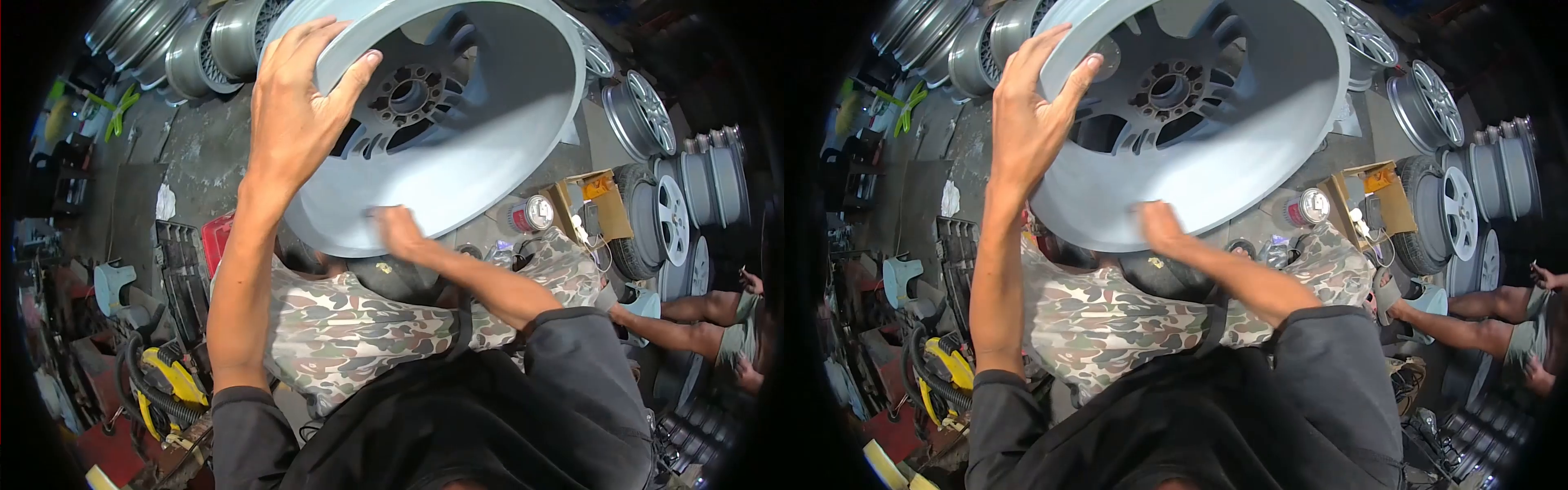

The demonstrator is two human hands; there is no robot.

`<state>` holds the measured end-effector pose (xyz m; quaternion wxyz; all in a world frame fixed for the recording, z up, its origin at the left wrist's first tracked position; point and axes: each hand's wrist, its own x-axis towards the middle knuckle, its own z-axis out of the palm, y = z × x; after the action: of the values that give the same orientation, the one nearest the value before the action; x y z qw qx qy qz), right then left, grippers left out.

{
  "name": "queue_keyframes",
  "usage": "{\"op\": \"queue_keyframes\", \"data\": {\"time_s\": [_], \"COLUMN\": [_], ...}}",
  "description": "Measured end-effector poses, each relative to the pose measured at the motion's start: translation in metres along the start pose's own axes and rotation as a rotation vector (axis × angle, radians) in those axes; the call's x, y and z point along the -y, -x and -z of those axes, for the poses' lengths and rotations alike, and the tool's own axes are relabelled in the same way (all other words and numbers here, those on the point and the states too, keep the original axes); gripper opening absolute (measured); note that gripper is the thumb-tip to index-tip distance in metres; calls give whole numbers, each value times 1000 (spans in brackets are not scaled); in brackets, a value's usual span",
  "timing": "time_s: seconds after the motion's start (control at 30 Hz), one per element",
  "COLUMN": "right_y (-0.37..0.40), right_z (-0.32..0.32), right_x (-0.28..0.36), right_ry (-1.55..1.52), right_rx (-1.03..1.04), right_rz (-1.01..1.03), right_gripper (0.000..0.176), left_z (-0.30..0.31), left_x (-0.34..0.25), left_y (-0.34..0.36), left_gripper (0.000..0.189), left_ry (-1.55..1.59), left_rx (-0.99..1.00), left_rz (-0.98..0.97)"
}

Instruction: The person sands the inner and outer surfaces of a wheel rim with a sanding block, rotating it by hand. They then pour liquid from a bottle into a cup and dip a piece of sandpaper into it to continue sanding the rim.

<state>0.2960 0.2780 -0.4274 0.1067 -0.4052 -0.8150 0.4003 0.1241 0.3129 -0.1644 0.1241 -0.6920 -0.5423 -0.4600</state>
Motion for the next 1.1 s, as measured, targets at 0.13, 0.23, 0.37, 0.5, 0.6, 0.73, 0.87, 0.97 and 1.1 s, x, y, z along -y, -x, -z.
{"op": "queue_keyframes", "data": {"time_s": [0.13, 0.23, 0.37, 0.5, 0.6, 0.73, 0.87, 0.97, 1.1], "right_y": [-14, 5, 32, 17, -26, -84, -133, -102, -68], "right_z": [60, 63, -33, 40, -3, -2, 108, 107, -41], "right_x": [172, 169, -40, -118, -96, 93, 169, 164, -5], "right_ry": [-638, -744, -32, 447, 361, -386, -1520, -795, -215], "right_rx": [-452, -516, -277, -2, -135, -341, -614, -760, -429], "right_rz": [133, 174, 360, 96, -24, 88, 250, 494, 351], "right_gripper": [23, 25, 33, 26, 24, 23, 17, 19, 20], "left_z": [2, 0, 4, 5, 0, 2, 2, 4, 4], "left_x": [-1, -2, -9, -6, -2, -4, -6, -5, -9], "left_y": [1, -1, 1, 3, -1, -1, -2, -1, -1], "left_gripper": [41, 40, 42, 43, 41, 39, 39, 41, 39], "left_ry": [9, 6, 29, 2, 17, 34, 48, 4, 62], "left_rx": [1, 11, 56, 45, 15, 36, 37, 67, 87], "left_rz": [31, 29, 66, 45, 28, 72, 104, 3, 75]}}
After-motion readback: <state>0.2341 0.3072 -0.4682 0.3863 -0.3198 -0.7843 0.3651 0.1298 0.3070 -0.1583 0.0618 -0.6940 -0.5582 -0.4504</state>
